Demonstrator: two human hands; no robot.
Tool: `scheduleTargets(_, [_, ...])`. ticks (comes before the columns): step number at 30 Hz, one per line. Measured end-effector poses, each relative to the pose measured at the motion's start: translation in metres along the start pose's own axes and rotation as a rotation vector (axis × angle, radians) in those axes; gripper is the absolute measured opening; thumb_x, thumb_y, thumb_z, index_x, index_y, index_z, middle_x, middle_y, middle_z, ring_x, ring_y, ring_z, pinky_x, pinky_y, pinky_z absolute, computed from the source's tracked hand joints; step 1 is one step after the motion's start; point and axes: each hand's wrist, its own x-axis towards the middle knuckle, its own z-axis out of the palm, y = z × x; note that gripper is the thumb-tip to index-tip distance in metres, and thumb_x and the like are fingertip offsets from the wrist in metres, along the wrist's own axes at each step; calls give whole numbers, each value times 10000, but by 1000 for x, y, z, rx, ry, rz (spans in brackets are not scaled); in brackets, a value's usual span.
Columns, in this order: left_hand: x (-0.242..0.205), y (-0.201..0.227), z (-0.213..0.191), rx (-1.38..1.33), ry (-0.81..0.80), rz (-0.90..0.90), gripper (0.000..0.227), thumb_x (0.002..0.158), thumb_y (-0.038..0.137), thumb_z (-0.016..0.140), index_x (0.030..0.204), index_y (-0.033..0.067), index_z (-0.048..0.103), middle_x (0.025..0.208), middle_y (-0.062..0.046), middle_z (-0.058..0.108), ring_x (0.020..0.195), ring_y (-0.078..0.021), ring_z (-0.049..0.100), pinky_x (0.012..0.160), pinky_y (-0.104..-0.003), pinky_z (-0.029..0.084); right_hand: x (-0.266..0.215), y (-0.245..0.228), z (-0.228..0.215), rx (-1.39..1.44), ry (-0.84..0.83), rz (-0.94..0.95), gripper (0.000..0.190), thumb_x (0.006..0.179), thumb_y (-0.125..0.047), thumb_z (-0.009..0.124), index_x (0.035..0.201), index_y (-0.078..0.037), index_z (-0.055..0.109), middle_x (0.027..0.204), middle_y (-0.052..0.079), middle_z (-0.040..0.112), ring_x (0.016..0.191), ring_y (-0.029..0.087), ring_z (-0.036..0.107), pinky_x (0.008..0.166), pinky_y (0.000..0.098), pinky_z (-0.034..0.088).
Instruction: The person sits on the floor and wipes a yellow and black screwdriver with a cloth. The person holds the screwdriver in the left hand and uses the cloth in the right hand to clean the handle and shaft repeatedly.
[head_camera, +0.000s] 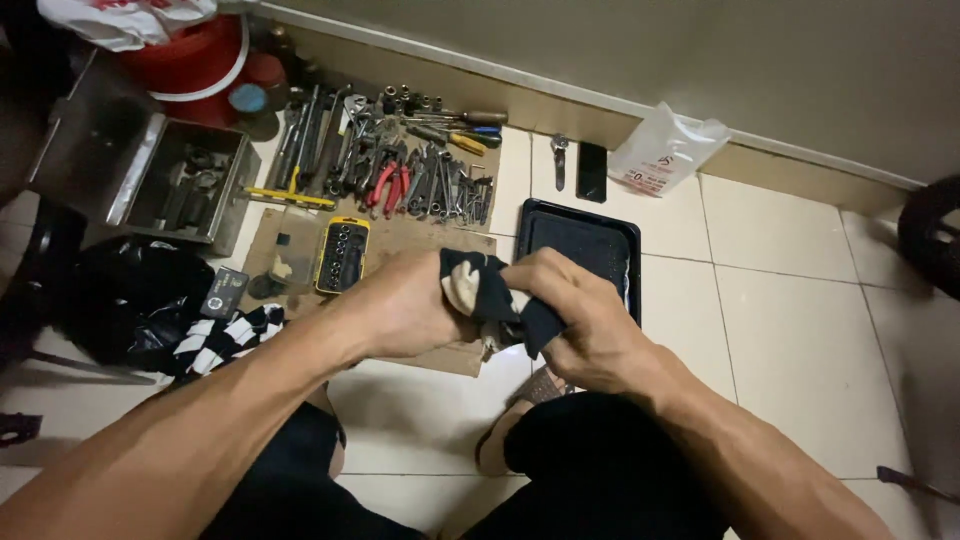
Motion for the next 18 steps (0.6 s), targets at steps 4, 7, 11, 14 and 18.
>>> scheduleTargets(4, [-4, -9, 7, 226, 85, 217, 198, 783, 174, 712, 920, 53, 787, 885, -149, 792, 891, -362, 749, 773, -469, 597, -10, 10, -7, -84, -1, -82, 594, 718, 102, 551, 1257, -116, 670, 1033, 98, 651, 907, 335, 684, 847, 397, 559])
scheduleTargets(7, [4, -28, 18, 485, 250, 551, 112, 795, 85, 626, 880, 48, 689, 861, -138, 719, 859, -372, 710, 711, -456, 580, -15, 8, -8, -287, -140, -278, 903, 527, 86, 691, 1408, -49, 545, 1158, 312, 574, 1015, 534, 626, 822, 582, 524])
scheduleTargets(11, [12, -45, 31, 786, 481, 857, 33, 804, 118, 608, 779, 111, 588, 799, -19, 504, 750, -251, 583, 585, -370, 510, -24, 12, -2, -167, -94, -233, 565, 801, -170, 725, 1338, -68, 585, 1035, 235, 609, 859, 455, 659, 696, 520, 548])
scheduleTargets(14, [10, -39, 30, 924, 598, 973, 123, 848, 88, 562, 727, 109, 556, 770, -7, 423, 678, -223, 508, 502, -360, 441, -28, 19, -1, 122, -3, -36, 432, 775, -181, 723, 1178, -56, 632, 853, 141, 631, 713, 295, 615, 611, 447, 537])
scheduleTargets(18, [2, -26, 24, 1016, 607, 1022, 159, 914, 24, 519, 792, 78, 604, 723, -29, 454, 629, -242, 523, 456, -370, 416, -21, 17, 2, 562, 41, 220, 210, 843, 42, 638, 1038, -36, 638, 743, 82, 662, 661, 161, 546, 609, 314, 490])
